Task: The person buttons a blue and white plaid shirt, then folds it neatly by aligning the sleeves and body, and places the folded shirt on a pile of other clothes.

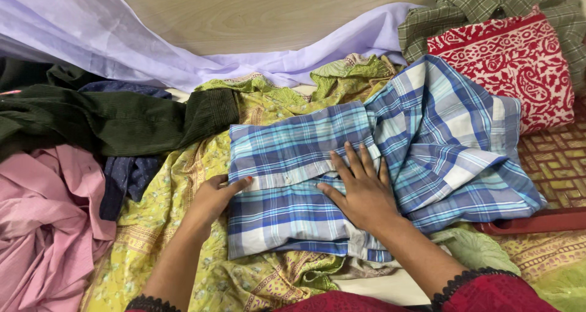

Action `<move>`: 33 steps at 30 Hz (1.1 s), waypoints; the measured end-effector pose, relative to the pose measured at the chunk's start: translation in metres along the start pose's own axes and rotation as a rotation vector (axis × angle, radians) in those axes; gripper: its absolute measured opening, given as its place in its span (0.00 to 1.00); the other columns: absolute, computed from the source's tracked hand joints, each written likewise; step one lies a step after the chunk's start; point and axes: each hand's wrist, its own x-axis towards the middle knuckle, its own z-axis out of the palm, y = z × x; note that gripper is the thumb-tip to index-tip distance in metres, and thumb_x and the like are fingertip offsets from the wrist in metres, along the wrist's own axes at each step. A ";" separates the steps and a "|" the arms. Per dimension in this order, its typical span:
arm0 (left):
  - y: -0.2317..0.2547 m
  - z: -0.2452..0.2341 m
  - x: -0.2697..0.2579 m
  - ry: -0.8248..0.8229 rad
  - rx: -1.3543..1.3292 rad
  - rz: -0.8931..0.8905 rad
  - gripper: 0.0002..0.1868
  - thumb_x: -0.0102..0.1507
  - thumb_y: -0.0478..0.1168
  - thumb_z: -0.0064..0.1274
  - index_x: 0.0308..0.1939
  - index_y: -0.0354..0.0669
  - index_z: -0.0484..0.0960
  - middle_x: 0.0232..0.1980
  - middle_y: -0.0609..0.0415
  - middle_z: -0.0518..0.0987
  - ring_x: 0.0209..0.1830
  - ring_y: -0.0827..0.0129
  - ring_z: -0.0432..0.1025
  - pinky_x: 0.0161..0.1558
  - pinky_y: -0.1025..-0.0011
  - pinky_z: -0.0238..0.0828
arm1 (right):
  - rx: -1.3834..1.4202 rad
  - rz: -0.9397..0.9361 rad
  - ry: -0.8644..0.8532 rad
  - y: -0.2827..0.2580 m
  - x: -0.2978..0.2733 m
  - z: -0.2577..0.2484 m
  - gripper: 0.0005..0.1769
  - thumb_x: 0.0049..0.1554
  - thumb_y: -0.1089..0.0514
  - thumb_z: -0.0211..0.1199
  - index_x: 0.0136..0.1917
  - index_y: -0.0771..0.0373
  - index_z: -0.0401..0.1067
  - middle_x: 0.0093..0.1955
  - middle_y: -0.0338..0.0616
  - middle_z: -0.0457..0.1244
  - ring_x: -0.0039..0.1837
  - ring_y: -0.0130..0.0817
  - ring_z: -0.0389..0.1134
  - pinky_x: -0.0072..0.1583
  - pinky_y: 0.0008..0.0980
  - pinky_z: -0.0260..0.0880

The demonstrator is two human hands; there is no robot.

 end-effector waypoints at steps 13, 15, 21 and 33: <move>0.133 0.054 -0.067 -0.287 -0.541 0.316 0.34 0.57 0.40 0.59 0.67 0.39 0.70 0.46 0.50 0.81 0.34 0.69 0.75 0.33 0.71 0.73 | 1.264 0.053 -0.037 0.001 0.008 -0.104 0.42 0.57 0.30 0.56 0.72 0.62 0.69 0.57 0.44 0.70 0.53 0.33 0.71 0.54 0.35 0.72; 0.153 0.084 -0.071 -0.340 -0.510 0.407 0.39 0.56 0.40 0.58 0.71 0.40 0.64 0.48 0.53 0.82 0.41 0.73 0.80 0.41 0.74 0.80 | 1.362 0.045 -0.081 0.009 0.005 -0.130 0.42 0.57 0.32 0.58 0.72 0.64 0.69 0.53 0.43 0.68 0.50 0.30 0.69 0.53 0.33 0.71; 0.182 0.177 -0.074 -0.697 -0.495 0.658 0.46 0.64 0.30 0.49 0.82 0.40 0.40 0.64 0.42 0.71 0.53 0.64 0.73 0.54 0.68 0.75 | 1.286 0.174 -0.105 0.065 -0.021 -0.185 0.37 0.45 0.51 0.74 0.66 0.64 0.70 0.54 0.42 0.72 0.55 0.28 0.73 0.57 0.31 0.74; 0.180 0.244 -0.122 -0.534 0.006 1.210 0.32 0.64 0.28 0.54 0.73 0.48 0.68 0.71 0.46 0.71 0.70 0.57 0.70 0.68 0.64 0.71 | 1.394 0.350 0.081 0.184 -0.054 -0.170 0.31 0.49 0.71 0.66 0.66 0.64 0.70 0.56 0.42 0.71 0.56 0.28 0.72 0.56 0.30 0.75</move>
